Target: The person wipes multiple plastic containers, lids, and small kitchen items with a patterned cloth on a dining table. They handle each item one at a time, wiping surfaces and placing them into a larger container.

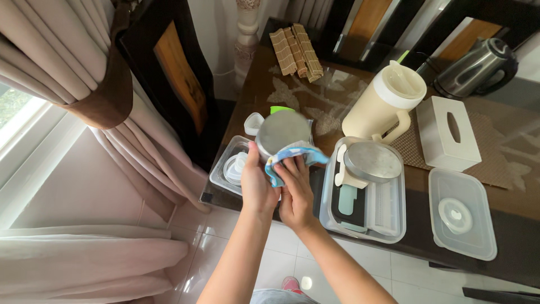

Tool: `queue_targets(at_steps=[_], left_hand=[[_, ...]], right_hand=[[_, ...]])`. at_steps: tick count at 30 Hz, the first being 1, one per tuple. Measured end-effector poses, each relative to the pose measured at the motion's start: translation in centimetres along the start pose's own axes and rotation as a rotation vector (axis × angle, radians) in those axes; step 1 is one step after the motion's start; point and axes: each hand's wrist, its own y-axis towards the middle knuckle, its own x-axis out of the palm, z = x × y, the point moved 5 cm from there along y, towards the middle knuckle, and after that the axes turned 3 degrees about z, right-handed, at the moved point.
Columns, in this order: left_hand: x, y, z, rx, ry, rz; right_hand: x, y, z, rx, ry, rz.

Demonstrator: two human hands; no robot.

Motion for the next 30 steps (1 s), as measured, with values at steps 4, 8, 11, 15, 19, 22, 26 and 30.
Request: queue_targets(at_steps=[4,8,11,15,19,22,26,30], left_hand=[[0.0,-0.4,-0.7,0.216,0.427,0.008],[1.3,-1.8,-1.0,0.460,0.868,-0.027],[1.8,-2.7,-0.8,0.372,0.897,-0.051],[3.1,-4.5,-0.7,0.378,1.196,-0.131],[3.5,-6.4,-1.8,0.363,1.249,-0.243],[3.5,-6.3,-2.2,0.421,1.272,-0.250],[3.5,-4.8,-2.1,0.471,1.308,-0.172],[4.5,-4.9,-1.9,0.482,1.392,-0.267]], right_hand=[[-0.6,0.9,0.3,-0.050,0.044,-0.084],[-1.3,2.3,0.7,0.011,0.155,-0.053],[-1.6,3.1,0.9,0.035,0.238,-0.034],[-2.5,4.6,2.9,0.192,0.336,-0.015],[-3.3,7.4,6.5,0.521,0.633,-0.081],[-3.7,7.3,6.2,0.643,0.450,-0.147],[-3.9,5.4,2.1,0.477,0.361,-0.113],[-4.7,5.0,1.8,0.465,0.362,-0.059]])
